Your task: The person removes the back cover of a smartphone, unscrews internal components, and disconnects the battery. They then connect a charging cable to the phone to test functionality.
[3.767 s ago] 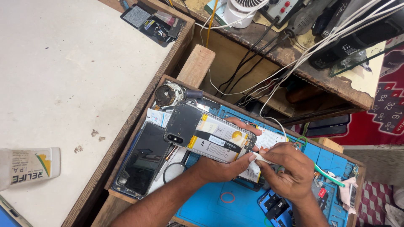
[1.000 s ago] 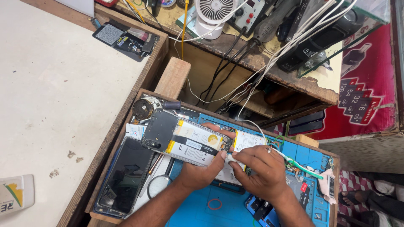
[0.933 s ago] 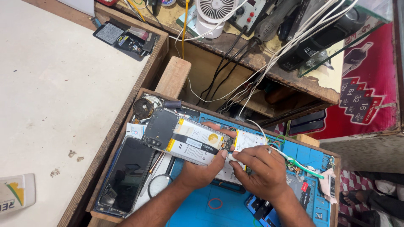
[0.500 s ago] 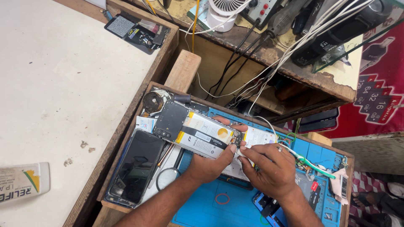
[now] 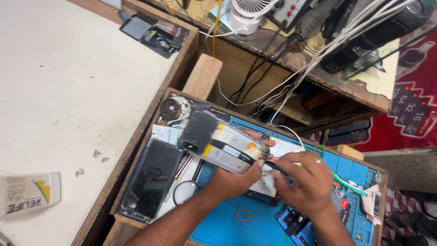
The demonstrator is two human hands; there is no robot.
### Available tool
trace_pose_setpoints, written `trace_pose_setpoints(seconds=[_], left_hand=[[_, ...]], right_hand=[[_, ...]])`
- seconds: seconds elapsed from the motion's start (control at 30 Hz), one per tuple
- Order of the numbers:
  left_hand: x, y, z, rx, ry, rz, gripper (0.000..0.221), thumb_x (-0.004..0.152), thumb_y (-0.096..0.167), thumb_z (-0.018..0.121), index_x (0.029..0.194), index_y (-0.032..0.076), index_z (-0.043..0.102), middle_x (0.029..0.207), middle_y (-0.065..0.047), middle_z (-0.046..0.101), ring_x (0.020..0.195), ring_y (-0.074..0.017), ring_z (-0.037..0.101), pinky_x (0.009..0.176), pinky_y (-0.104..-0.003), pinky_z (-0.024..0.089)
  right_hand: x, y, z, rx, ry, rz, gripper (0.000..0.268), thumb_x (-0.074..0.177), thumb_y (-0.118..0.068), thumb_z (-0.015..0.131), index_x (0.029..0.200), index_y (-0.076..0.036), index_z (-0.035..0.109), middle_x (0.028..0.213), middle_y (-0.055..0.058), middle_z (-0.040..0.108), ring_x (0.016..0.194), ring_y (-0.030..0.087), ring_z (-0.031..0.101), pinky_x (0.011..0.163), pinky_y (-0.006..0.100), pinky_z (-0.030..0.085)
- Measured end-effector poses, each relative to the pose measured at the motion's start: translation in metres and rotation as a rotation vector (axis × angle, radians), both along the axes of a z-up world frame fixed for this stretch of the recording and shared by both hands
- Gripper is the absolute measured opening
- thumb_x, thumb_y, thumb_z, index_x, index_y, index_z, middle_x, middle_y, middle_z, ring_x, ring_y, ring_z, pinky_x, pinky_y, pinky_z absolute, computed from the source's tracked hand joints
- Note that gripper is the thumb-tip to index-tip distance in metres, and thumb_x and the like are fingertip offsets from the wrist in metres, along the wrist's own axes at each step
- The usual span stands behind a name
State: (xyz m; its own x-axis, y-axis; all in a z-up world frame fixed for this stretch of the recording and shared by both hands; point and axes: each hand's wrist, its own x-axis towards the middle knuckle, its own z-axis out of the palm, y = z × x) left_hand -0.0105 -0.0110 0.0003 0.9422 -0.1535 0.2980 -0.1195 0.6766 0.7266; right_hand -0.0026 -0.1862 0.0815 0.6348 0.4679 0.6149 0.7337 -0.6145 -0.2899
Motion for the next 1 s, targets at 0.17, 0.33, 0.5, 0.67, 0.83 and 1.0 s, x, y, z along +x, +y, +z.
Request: trace_pose_setpoints(seconds=[0.17, 0.33, 0.5, 0.67, 0.83, 1.0], left_hand=[[-0.002, -0.001, -0.005, 0.394, -0.129, 0.197, 0.049, 0.091, -0.001, 0.067, 0.137, 0.002, 0.052, 0.118, -0.01, 0.065, 0.108, -0.0107, 0.064, 0.093, -0.03, 0.057], [-0.007, 0.001, -0.008, 0.412, -0.026, -0.121, 0.037, 0.089, 0.008, 0.07, 0.125, 0.004, 0.061, 0.11, -0.003, 0.069, 0.101, -0.011, 0.068, 0.086, -0.031, 0.058], [-0.003, 0.01, 0.003, 0.284, -0.1, -0.319, 0.041, 0.091, 0.011, 0.068, 0.131, 0.004, 0.059, 0.117, -0.002, 0.071, 0.11, -0.0123, 0.069, 0.099, -0.03, 0.058], [-0.001, 0.019, 0.013, 0.437, -0.153, -0.275, 0.046, 0.087, 0.011, 0.069, 0.131, 0.002, 0.06, 0.117, -0.004, 0.074, 0.111, -0.0136, 0.071, 0.102, -0.032, 0.059], [-0.001, 0.023, 0.015, 0.452, -0.096, -0.349, 0.051, 0.082, 0.013, 0.069, 0.131, 0.004, 0.059, 0.112, -0.003, 0.075, 0.105, -0.014, 0.072, 0.097, -0.033, 0.06], [0.0, 0.027, 0.022, 0.504, -0.112, -0.33, 0.051, 0.08, 0.012, 0.069, 0.129, 0.006, 0.059, 0.11, -0.003, 0.075, 0.103, -0.0145, 0.072, 0.096, -0.033, 0.059]], right_hand=[[0.002, 0.015, 0.024, 0.09, 0.081, -0.036, 0.026, 0.084, -0.009, 0.081, 0.109, -0.009, 0.073, 0.104, 0.009, 0.072, 0.092, 0.022, 0.072, 0.08, 0.031, 0.055], [0.037, 0.041, 0.047, 0.145, 0.277, 0.155, 0.051, 0.082, -0.003, 0.075, 0.132, -0.002, 0.063, 0.122, 0.016, 0.069, 0.111, 0.027, 0.069, 0.097, 0.034, 0.053], [0.066, 0.056, 0.066, 0.081, 0.423, 0.354, 0.056, 0.079, -0.004, 0.075, 0.134, -0.003, 0.064, 0.127, 0.017, 0.069, 0.118, 0.027, 0.068, 0.103, 0.035, 0.052], [0.075, 0.055, 0.069, 0.027, 0.587, 0.322, 0.051, 0.075, -0.011, 0.079, 0.125, -0.005, 0.069, 0.116, 0.012, 0.076, 0.105, 0.023, 0.075, 0.097, 0.033, 0.056], [0.081, 0.052, 0.063, 0.041, 0.535, 0.368, 0.05, 0.072, -0.017, 0.085, 0.118, -0.003, 0.07, 0.122, 0.013, 0.075, 0.117, 0.024, 0.074, 0.104, 0.036, 0.055], [0.083, 0.049, 0.056, 0.112, 0.621, 0.35, 0.051, 0.069, -0.016, 0.087, 0.116, -0.003, 0.072, 0.123, 0.014, 0.076, 0.119, 0.025, 0.073, 0.106, 0.037, 0.054]])
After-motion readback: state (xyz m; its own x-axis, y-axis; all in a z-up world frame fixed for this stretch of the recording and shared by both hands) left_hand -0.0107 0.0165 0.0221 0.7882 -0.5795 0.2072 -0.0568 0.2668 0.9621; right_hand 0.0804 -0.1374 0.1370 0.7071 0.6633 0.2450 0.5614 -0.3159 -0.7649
